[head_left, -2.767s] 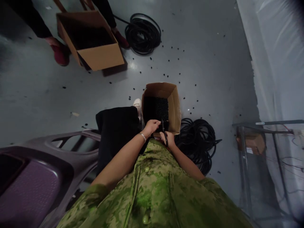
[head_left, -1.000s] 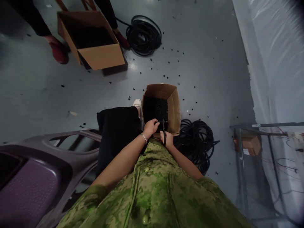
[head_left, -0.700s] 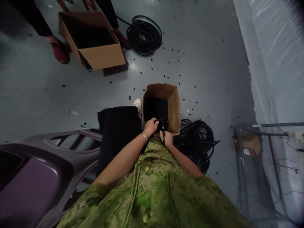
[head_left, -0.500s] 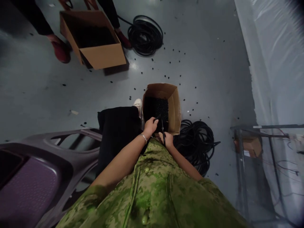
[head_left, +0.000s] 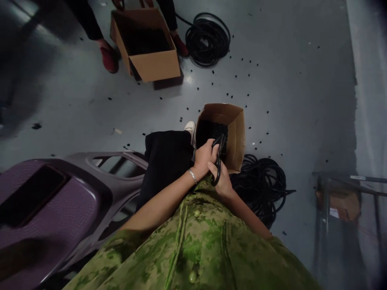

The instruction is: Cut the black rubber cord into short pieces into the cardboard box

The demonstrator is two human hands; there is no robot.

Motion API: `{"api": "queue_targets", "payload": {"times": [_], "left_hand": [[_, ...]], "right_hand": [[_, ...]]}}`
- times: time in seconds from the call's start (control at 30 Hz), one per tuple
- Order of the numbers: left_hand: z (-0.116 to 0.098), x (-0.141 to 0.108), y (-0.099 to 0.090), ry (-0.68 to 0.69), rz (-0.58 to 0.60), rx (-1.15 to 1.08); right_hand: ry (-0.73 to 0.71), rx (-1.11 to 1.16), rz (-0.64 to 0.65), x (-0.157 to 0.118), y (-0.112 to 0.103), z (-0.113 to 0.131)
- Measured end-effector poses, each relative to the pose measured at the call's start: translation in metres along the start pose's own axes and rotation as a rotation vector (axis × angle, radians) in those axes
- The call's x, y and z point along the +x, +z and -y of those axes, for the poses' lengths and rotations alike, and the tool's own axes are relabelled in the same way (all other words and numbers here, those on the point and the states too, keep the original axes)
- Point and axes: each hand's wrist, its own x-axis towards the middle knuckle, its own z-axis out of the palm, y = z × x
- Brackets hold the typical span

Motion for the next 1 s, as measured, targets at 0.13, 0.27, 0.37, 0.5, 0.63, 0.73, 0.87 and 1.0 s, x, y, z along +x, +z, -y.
{"api": "queue_targets", "payload": {"times": [0.13, 0.27, 0.37, 0.5, 0.63, 0.73, 0.87, 1.0], "left_hand": [[-0.017, -0.011, -0.006, 0.066, -0.018, -0.088], [-0.033, -0.018, -0.009, 0.069, -0.024, -0.275], [-0.045, -0.022, -0.013, 0.066, -0.017, -0.385], [-0.055, -0.026, -0.015, 0.057, 0.003, -0.452], [-0.059, -0.028, -0.014, 0.038, 0.026, -0.492], [-0.061, -0.03, -0.013, 0.028, 0.025, -0.499], [-0.064, -0.034, -0.014, 0.064, 0.024, -0.491], [-0.067, -0.038, -0.015, 0.133, 0.01, -0.42]], "right_hand": [[-0.041, 0.097, 0.0, -0.012, -0.001, 0.01], [-0.089, 0.204, 0.06, -0.021, -0.005, 0.024], [-0.113, 0.207, 0.077, -0.027, -0.009, 0.032], [-0.14, 0.188, 0.094, -0.034, -0.015, 0.041], [-0.143, 0.198, 0.105, -0.038, -0.021, 0.053], [-0.13, 0.187, 0.095, -0.04, -0.023, 0.06], [-0.112, 0.185, 0.09, -0.043, -0.025, 0.061], [-0.115, 0.206, 0.085, -0.046, -0.025, 0.059]]}}
